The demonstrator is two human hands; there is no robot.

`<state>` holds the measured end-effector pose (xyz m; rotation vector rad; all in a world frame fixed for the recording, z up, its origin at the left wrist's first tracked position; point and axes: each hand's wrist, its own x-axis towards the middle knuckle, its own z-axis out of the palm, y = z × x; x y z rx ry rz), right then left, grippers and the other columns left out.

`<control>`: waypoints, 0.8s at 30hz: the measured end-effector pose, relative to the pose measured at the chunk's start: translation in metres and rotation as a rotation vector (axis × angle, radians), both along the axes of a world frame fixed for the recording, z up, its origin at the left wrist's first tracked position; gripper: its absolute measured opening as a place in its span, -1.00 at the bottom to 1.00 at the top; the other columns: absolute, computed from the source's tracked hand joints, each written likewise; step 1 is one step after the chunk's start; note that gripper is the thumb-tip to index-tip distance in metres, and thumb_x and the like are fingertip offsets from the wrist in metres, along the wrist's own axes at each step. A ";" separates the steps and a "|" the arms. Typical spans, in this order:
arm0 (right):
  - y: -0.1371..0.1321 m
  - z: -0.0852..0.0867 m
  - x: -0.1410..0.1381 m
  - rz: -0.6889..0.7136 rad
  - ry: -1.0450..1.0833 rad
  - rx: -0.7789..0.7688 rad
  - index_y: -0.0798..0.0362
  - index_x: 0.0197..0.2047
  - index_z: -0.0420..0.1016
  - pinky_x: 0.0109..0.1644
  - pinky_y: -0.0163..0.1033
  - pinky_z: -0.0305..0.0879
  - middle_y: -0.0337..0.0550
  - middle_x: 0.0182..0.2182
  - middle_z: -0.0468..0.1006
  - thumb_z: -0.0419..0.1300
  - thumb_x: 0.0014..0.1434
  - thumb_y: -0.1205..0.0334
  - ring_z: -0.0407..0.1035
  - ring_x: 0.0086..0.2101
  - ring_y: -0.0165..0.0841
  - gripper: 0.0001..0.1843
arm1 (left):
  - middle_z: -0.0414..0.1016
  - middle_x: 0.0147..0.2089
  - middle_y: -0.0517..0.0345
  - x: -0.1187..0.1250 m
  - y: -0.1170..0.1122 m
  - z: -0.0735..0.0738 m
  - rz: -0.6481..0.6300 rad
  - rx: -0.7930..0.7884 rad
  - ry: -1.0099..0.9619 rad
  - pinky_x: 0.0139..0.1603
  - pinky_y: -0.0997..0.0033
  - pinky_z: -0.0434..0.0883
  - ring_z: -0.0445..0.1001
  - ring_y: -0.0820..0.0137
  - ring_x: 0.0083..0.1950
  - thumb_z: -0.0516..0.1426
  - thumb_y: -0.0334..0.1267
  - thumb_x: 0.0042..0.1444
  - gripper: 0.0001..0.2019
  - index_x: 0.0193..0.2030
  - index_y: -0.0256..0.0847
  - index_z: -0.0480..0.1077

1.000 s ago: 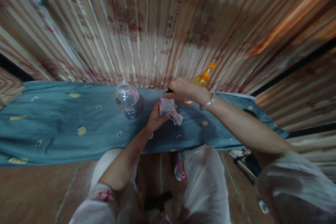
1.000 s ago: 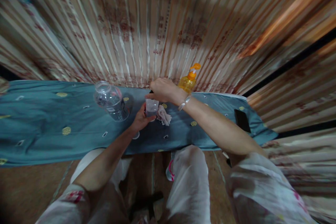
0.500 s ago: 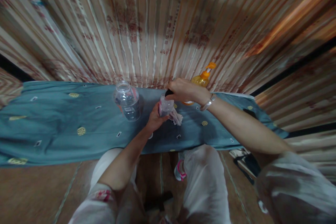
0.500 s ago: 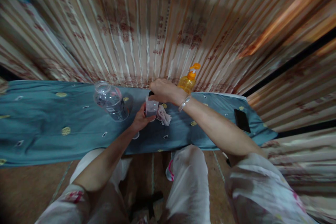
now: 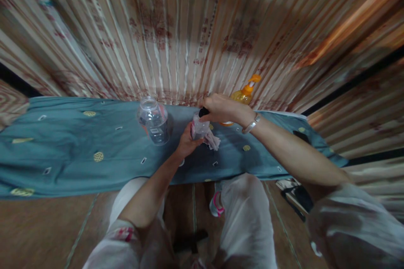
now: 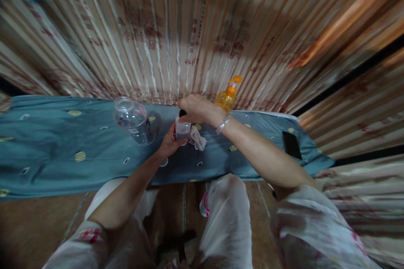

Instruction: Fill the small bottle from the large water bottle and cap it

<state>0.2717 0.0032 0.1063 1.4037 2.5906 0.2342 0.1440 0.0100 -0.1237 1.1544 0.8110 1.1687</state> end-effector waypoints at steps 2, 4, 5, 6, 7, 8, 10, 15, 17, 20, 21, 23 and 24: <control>0.000 0.000 0.000 0.007 -0.002 -0.007 0.20 -0.02 0.55 -0.09 -0.23 0.30 0.10 -0.15 0.64 0.22 0.29 0.07 0.51 -0.07 -0.15 -0.63 | 0.53 0.06 -0.03 -0.001 0.000 0.000 0.001 0.012 0.018 0.15 0.10 0.41 0.51 0.16 0.08 0.45 -0.29 -0.31 -0.12 0.22 -0.20 0.23; 0.000 0.000 -0.001 -0.010 -0.007 -0.007 0.22 -0.05 0.56 -0.10 -0.22 0.31 0.11 -0.15 0.64 0.21 0.30 0.09 0.52 -0.08 -0.15 -0.65 | 0.53 0.07 -0.03 -0.001 0.001 0.000 0.002 0.026 0.036 0.15 0.10 0.41 0.50 0.16 0.09 0.45 -0.28 -0.31 -0.11 0.23 -0.20 0.23; 0.000 0.000 -0.001 -0.019 -0.006 -0.009 0.22 -0.06 0.56 -0.12 -0.22 0.31 0.12 -0.16 0.64 0.21 0.30 0.09 0.52 -0.10 -0.15 -0.66 | 0.52 0.08 -0.04 -0.001 0.001 0.000 0.003 0.032 0.043 0.15 0.11 0.41 0.49 0.16 0.10 0.45 -0.28 -0.30 -0.11 0.23 -0.19 0.22; 0.001 -0.001 -0.002 -0.026 -0.001 -0.012 0.22 -0.07 0.57 -0.13 -0.23 0.31 0.13 -0.17 0.65 0.20 0.30 0.09 0.53 -0.11 -0.15 -0.66 | 0.51 0.09 -0.04 -0.001 0.001 -0.001 0.006 0.039 0.048 0.15 0.11 0.41 0.49 0.16 0.11 0.45 -0.27 -0.30 -0.11 0.23 -0.19 0.22; 0.001 -0.002 -0.002 -0.033 0.008 -0.014 0.22 -0.09 0.58 -0.14 -0.23 0.31 0.13 -0.17 0.65 0.20 0.30 0.09 0.53 -0.12 -0.15 -0.66 | 0.51 0.10 -0.04 -0.001 0.001 -0.001 0.011 0.046 0.054 0.16 0.11 0.41 0.48 0.16 0.12 0.44 -0.27 -0.30 -0.12 0.23 -0.18 0.22; 0.002 -0.003 -0.002 -0.040 0.020 -0.012 0.23 -0.10 0.58 -0.15 -0.23 0.31 0.13 -0.17 0.65 0.20 0.30 0.09 0.53 -0.12 -0.15 -0.66 | 0.50 0.11 -0.05 0.000 0.001 -0.001 0.016 0.052 0.059 0.16 0.11 0.41 0.48 0.16 0.12 0.44 -0.27 -0.29 -0.12 0.23 -0.17 0.22; 0.002 -0.006 -0.002 -0.047 0.049 0.001 0.23 -0.11 0.58 -0.14 -0.23 0.31 0.14 -0.17 0.65 0.20 0.30 0.08 0.53 -0.12 -0.15 -0.65 | 0.50 0.11 -0.06 0.000 0.001 -0.002 0.025 0.065 0.069 0.17 0.10 0.41 0.47 0.15 0.13 0.44 -0.28 -0.28 -0.14 0.23 -0.17 0.23; 0.000 -0.010 -0.001 -0.062 0.092 0.034 0.24 -0.14 0.59 -0.12 -0.22 0.30 0.15 -0.19 0.65 0.19 0.30 0.07 0.53 -0.11 -0.14 -0.65 | 0.51 0.09 -0.05 0.001 0.001 -0.003 0.031 0.089 0.093 0.17 0.08 0.42 0.50 0.14 0.10 0.43 -0.28 -0.25 -0.17 0.22 -0.17 0.24; -0.001 -0.011 -0.002 -0.076 0.095 0.039 0.23 -0.14 0.59 -0.14 -0.22 0.30 0.14 -0.20 0.65 0.19 0.30 0.07 0.53 -0.12 -0.14 -0.65 | 0.52 0.08 -0.04 0.001 0.001 -0.002 0.036 0.093 0.108 0.15 0.08 0.43 0.51 0.15 0.09 0.43 -0.28 -0.25 -0.18 0.21 -0.16 0.25; -0.002 -0.012 -0.003 -0.097 0.106 0.048 0.22 -0.14 0.58 -0.15 -0.21 0.29 0.13 -0.20 0.65 0.18 0.30 0.06 0.53 -0.12 -0.14 -0.64 | 0.53 0.06 -0.03 0.000 0.001 -0.002 0.047 0.097 0.142 0.12 0.10 0.45 0.52 0.16 0.07 0.42 -0.28 -0.25 -0.20 0.20 -0.16 0.26; -0.002 -0.013 -0.003 -0.102 0.113 0.052 0.22 -0.14 0.58 -0.15 -0.21 0.29 0.13 -0.19 0.65 0.18 0.30 0.05 0.52 -0.13 -0.14 -0.64 | 0.53 0.05 -0.03 0.000 0.001 -0.001 0.052 0.099 0.155 0.11 0.09 0.46 0.52 0.16 0.06 0.42 -0.28 -0.25 -0.20 0.19 -0.16 0.26; -0.003 -0.015 -0.002 -0.110 0.124 0.060 0.20 -0.13 0.57 -0.16 -0.21 0.27 0.13 -0.19 0.64 0.17 0.31 0.03 0.52 -0.14 -0.14 -0.63 | 0.52 0.05 -0.02 0.000 0.000 0.001 0.068 0.104 0.184 0.11 0.08 0.45 0.52 0.18 0.05 0.42 -0.29 -0.25 -0.20 0.19 -0.15 0.25; -0.003 -0.017 -0.001 -0.118 0.131 0.065 0.20 -0.12 0.56 -0.17 -0.21 0.26 0.13 -0.20 0.64 0.17 0.31 0.01 0.52 -0.15 -0.14 -0.62 | 0.51 0.06 -0.01 0.000 0.000 0.002 0.079 0.107 0.200 0.12 0.08 0.45 0.52 0.18 0.04 0.42 -0.29 -0.26 -0.18 0.20 -0.15 0.24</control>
